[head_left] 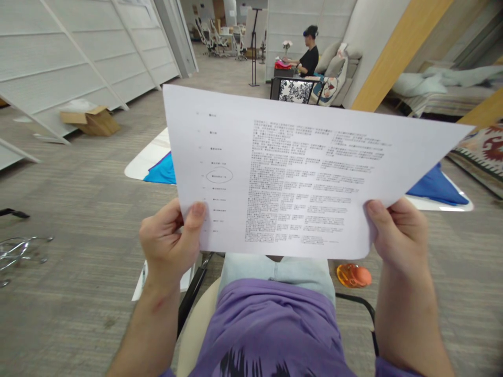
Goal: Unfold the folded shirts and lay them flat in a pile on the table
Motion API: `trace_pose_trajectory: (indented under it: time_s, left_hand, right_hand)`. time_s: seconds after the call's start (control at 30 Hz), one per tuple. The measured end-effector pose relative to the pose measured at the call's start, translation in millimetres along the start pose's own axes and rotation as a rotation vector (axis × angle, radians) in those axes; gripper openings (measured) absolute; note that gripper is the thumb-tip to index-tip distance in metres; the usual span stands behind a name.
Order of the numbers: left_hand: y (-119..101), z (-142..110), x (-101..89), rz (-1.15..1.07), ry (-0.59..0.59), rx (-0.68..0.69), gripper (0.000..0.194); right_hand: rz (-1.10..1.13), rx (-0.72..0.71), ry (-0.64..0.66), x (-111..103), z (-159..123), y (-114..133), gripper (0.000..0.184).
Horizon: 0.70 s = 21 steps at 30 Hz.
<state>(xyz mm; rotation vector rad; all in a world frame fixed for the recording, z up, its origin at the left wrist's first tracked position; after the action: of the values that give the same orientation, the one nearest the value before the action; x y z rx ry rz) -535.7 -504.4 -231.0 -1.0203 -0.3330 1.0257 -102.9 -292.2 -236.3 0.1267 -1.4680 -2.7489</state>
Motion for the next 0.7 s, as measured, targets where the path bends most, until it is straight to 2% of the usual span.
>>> trace_pose_trajectory:
  time_s: [0.2,0.4,0.7]
  left_hand:
    - [3.1,2.5,-2.6,-0.04,-0.03,0.071,0.044]
    - [13.1,3.1,-0.9,-0.064,0.012,0.046,0.028]
    - [21.8,9.5,-4.1,-0.016,-0.032,0.066,0.033]
  right_hand:
    - [0.024,-0.02,-0.006,4.1,1.3,-7.3,0.027]
    - [0.064,-0.025,-0.011,3.2,1.6,-10.5,0.031]
    - [0.101,0.001,0.041,12.3,0.3,-6.4,0.031]
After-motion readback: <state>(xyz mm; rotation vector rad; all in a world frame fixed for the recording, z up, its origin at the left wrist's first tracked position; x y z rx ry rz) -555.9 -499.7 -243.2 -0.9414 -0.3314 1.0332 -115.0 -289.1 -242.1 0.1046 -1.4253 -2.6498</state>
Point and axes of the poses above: each hand's wrist, its own z-axis towards the middle knuckle, its own x-axis out of the palm, y = z × x, the point moved 9 cm from there along z, towards the middle knuckle, and after that the axes turned 7 degrees about -x, right-handed, at the moved point
